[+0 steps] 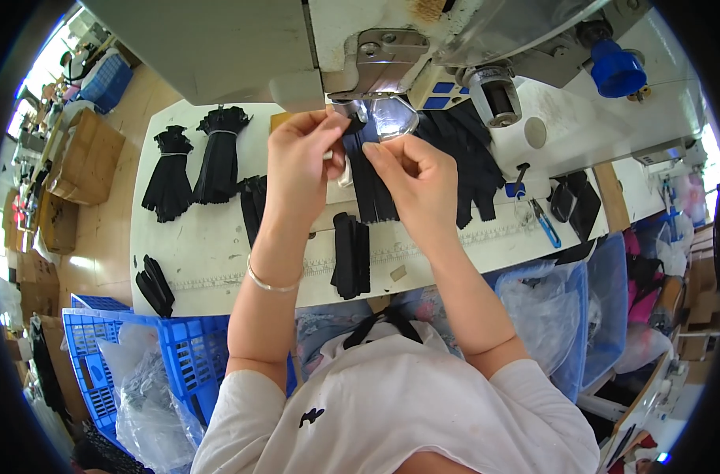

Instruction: Prepare and sew small black fabric components using an industrial sewing machine.

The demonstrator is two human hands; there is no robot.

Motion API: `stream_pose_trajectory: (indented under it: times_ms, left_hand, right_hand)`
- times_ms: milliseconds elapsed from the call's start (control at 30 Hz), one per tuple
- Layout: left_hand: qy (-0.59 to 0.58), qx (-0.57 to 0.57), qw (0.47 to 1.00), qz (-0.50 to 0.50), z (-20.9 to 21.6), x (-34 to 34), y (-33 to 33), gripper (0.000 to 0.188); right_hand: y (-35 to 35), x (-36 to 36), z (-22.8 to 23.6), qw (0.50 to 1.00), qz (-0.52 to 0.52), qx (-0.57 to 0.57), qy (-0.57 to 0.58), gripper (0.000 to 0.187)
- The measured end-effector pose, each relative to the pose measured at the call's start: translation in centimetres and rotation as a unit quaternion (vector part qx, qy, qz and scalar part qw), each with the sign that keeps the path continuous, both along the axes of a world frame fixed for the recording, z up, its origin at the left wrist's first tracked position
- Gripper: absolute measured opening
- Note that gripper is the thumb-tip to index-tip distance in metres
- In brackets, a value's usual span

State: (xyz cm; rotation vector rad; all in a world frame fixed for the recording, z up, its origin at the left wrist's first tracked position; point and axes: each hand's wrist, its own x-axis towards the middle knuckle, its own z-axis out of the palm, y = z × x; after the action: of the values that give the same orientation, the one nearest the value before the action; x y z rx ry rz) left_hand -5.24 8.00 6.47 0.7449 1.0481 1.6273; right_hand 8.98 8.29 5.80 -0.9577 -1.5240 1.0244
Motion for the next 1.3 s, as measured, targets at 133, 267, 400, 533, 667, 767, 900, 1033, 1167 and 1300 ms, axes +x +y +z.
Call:
stream_pose_trajectory:
  times_ms: [133,267,400,533,667,767,900,1033,1167,1300]
  left_hand:
    - [-0.028,0.034,0.999,-0.024,-0.3,-1.8,2.3,0.005]
    - [-0.047,-0.019,0.999,0.019,0.4,-1.6,2.9,0.007]
    - [-0.027,-0.031,0.999,0.013,0.4,-2.1,2.8,0.006]
    - [-0.028,0.072,0.997,-0.022,-0.3,-4.0,1.6,0.003]
    - [0.164,-0.033,0.978,0.125,-0.6,-5.8,-3.4,0.014]
    - [0.317,-0.064,0.934,0.152,-6.5,-7.7,-6.7,0.017]
    - [0.609,-0.216,0.736,0.201,-9.3,-5.6,-8.5,0.023]
    - [0.65,0.011,0.729,0.216,-7.3,-0.8,-7.9,0.031]
    - [0.219,0.057,0.973,-0.053,-5.5,5.7,-7.8,0.024]
    - [0.095,-0.024,0.985,-0.139,-7.2,6.9,-7.8,0.03]
  right_hand:
    - [-1.0,0.0,-0.1,0.997,0.016,-0.07,-0.001,0.018]
    - [-2.5,2.5,-3.2,0.996,0.046,-0.073,-0.022,0.015]
    - [-0.4,5.3,-6.1,0.995,-0.032,-0.06,-0.071,0.013]
    - [4.0,6.3,-7.0,0.937,-0.151,0.124,-0.291,0.021]
    - [5.7,6.7,-8.7,0.874,-0.168,0.161,-0.426,0.028]
    - [5.8,6.8,-8.0,0.894,-0.165,0.174,-0.379,0.023]
    - [5.1,6.9,-5.6,0.926,-0.22,0.187,-0.243,0.024]
    - [4.4,8.0,-4.3,0.991,-0.092,-0.03,-0.093,0.035]
    - [0.1,7.5,-3.7,1.0,-0.019,0.014,-0.016,0.049]
    - [-6.3,7.6,-4.6,0.99,-0.01,-0.133,-0.036,0.032]
